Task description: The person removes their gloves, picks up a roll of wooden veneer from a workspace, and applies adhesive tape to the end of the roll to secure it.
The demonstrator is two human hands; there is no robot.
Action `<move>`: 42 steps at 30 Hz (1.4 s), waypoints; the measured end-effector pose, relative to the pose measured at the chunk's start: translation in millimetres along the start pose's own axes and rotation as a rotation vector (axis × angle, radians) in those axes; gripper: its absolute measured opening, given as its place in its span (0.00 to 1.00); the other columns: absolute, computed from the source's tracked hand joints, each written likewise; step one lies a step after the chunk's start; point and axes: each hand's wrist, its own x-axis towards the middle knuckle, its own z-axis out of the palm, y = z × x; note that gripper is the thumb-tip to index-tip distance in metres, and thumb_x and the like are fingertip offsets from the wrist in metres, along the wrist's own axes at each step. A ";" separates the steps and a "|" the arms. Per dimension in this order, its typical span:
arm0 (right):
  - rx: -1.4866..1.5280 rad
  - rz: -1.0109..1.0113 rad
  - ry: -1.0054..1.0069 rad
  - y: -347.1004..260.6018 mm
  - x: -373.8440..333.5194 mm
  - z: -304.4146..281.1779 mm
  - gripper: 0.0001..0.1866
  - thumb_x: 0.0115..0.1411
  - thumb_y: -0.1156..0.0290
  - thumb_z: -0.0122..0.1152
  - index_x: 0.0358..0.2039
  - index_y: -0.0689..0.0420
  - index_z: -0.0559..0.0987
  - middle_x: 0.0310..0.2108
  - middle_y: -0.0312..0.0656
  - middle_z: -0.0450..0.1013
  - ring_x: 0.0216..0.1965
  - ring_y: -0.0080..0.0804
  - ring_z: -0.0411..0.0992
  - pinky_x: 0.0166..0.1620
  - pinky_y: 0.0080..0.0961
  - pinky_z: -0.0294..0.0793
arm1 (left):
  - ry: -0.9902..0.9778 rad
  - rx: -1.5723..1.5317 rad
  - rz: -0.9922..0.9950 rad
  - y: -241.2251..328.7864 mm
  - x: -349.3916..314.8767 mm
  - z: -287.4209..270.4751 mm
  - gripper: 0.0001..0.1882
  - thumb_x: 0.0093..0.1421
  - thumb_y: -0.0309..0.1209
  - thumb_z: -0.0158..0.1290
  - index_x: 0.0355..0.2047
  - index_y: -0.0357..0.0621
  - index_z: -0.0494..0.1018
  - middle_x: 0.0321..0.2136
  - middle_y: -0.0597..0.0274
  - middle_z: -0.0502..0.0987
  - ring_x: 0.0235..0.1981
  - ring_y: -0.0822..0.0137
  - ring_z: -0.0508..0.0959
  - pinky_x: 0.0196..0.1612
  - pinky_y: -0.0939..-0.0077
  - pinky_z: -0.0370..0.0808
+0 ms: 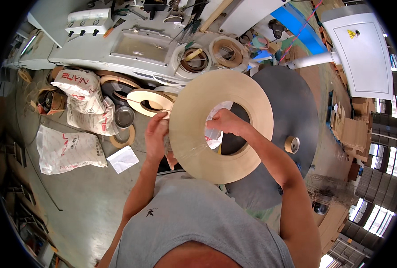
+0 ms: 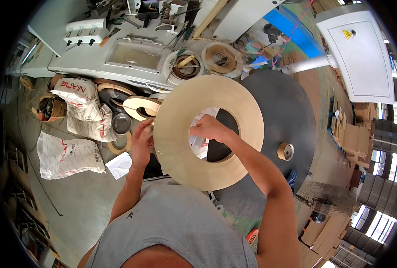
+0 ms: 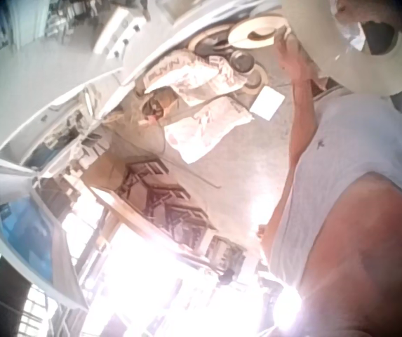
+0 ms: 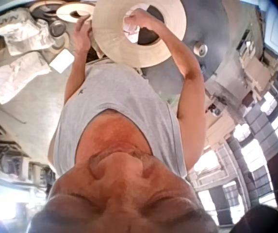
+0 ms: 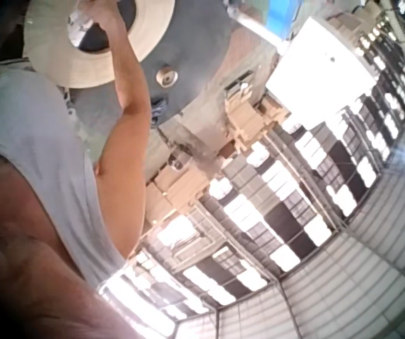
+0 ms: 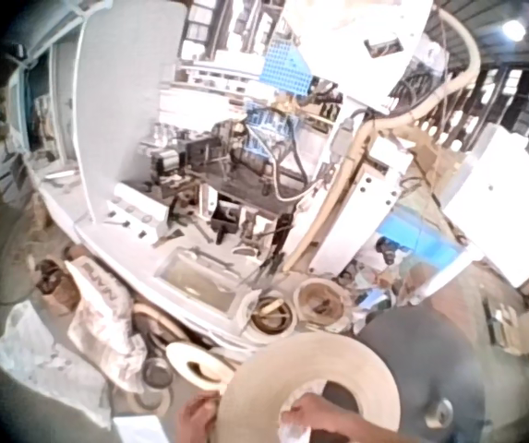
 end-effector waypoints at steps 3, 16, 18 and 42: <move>0.042 0.006 0.019 6.4 5.7 0.5 0.18 0.53 0.61 0.66 0.17 0.61 0.76 0.15 0.35 0.68 0.12 0.23 0.61 0.15 0.25 0.56 | -0.230 1.027 0.803 11.8 -4.9 20.4 0.21 0.57 0.31 0.60 0.51 0.43 0.74 0.54 0.51 0.74 0.58 0.52 0.73 0.59 0.53 0.73; 0.229 0.092 0.049 4.3 -16.1 15.9 0.17 0.61 0.61 0.58 0.28 0.64 0.81 0.24 0.40 0.76 0.23 0.26 0.73 0.27 0.24 0.72 | -0.445 1.258 1.182 -13.5 15.7 69.7 0.19 0.41 0.30 0.65 0.34 0.41 0.72 0.36 0.58 0.74 0.45 0.52 0.74 0.59 0.44 0.65; 0.678 0.012 0.250 29.3 -18.3 23.5 0.17 0.65 0.61 0.55 0.41 0.64 0.80 0.35 0.41 0.79 0.32 0.26 0.76 0.34 0.24 0.75 | -0.458 1.211 1.188 -12.0 12.4 67.0 0.20 0.40 0.29 0.65 0.34 0.40 0.72 0.35 0.57 0.74 0.43 0.52 0.74 0.58 0.46 0.67; 1.061 -0.083 0.101 58.6 11.4 96.6 0.25 0.72 0.47 0.49 0.52 0.56 0.77 0.35 0.31 0.76 0.32 0.18 0.71 0.36 0.20 0.71 | 0.401 0.882 0.838 6.4 16.9 -30.4 0.04 0.57 0.21 0.60 0.33 0.33 0.78 0.33 0.58 0.82 0.33 0.68 0.80 0.40 0.71 0.77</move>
